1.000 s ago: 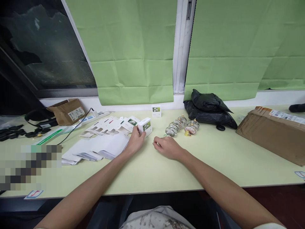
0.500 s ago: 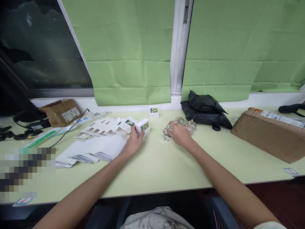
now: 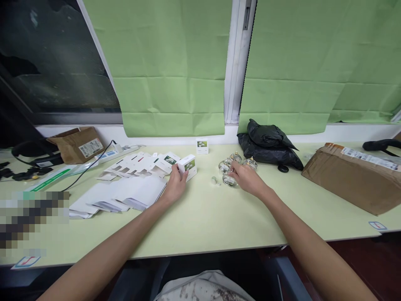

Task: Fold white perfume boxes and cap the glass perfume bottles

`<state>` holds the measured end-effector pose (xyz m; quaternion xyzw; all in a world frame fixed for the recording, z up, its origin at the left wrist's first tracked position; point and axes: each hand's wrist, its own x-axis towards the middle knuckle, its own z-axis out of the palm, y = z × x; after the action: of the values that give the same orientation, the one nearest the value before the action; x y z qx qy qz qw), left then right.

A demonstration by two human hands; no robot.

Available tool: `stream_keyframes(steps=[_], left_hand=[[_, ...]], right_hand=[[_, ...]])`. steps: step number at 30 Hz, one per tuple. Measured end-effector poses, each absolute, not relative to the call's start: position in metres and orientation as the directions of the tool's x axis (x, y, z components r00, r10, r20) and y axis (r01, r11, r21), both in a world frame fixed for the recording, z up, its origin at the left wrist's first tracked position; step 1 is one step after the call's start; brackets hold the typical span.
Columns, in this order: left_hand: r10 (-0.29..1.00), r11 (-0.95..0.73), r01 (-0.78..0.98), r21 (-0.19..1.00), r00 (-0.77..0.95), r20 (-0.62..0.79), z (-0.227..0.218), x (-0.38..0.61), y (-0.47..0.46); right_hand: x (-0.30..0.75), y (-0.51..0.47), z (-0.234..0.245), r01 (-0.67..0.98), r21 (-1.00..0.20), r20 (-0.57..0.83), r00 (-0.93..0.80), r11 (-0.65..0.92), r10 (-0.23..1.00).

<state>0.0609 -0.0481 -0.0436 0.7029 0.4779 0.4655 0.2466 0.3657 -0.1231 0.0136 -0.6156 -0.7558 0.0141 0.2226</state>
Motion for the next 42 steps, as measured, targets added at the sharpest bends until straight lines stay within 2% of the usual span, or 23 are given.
stream_keyframes(steps=[9, 16, 24, 29, 31, 34, 36, 42], left_hand=[[0.903, -0.418, 0.468, 0.779, 0.116, 0.414, -0.044, 0.06, -0.048], [0.898, -0.427, 0.464, 0.776, 0.117, 0.424, -0.047, 0.06, -0.046], [0.897, -0.428, 0.483, 0.764, 0.124, 0.424, -0.045, 0.06, -0.047], [0.894, -0.432, 0.478, 0.765, 0.117, 0.432, -0.044, 0.061, -0.047], [0.896, -0.429, 0.481, 0.765, 0.118, 0.428, -0.044, 0.061, -0.047], [0.899, -0.425, 0.482, 0.766, 0.121, 0.422, -0.043, 0.061, -0.048], [0.9, -0.423, 0.477, 0.771, 0.125, 0.417, -0.043, 0.06, -0.049], [0.901, -0.42, 0.492, 0.762, 0.129, 0.413, -0.043, 0.06, -0.049]], right_hand=[[0.392, -0.124, 0.014, 0.95, -0.284, 0.306, -0.043, 0.134, 0.951], [0.398, -0.12, 0.011, 0.959, -0.246, 0.323, -0.057, 0.142, 0.945], [0.401, -0.117, 0.008, 0.98, -0.164, 0.336, -0.051, 0.111, 0.94], [0.381, -0.132, 0.012, 0.995, -0.097, 0.393, 0.047, -0.009, 0.918], [0.365, -0.14, 0.009, 0.995, -0.096, 0.435, 0.01, 0.036, 0.9], [0.34, -0.146, -0.005, 0.965, -0.071, 0.362, -0.209, 0.251, 0.908], [0.329, -0.144, -0.017, 0.941, -0.065, 0.333, -0.293, 0.332, 0.896], [0.316, -0.135, -0.036, 0.938, 0.005, 0.361, -0.326, 0.347, 0.874]])
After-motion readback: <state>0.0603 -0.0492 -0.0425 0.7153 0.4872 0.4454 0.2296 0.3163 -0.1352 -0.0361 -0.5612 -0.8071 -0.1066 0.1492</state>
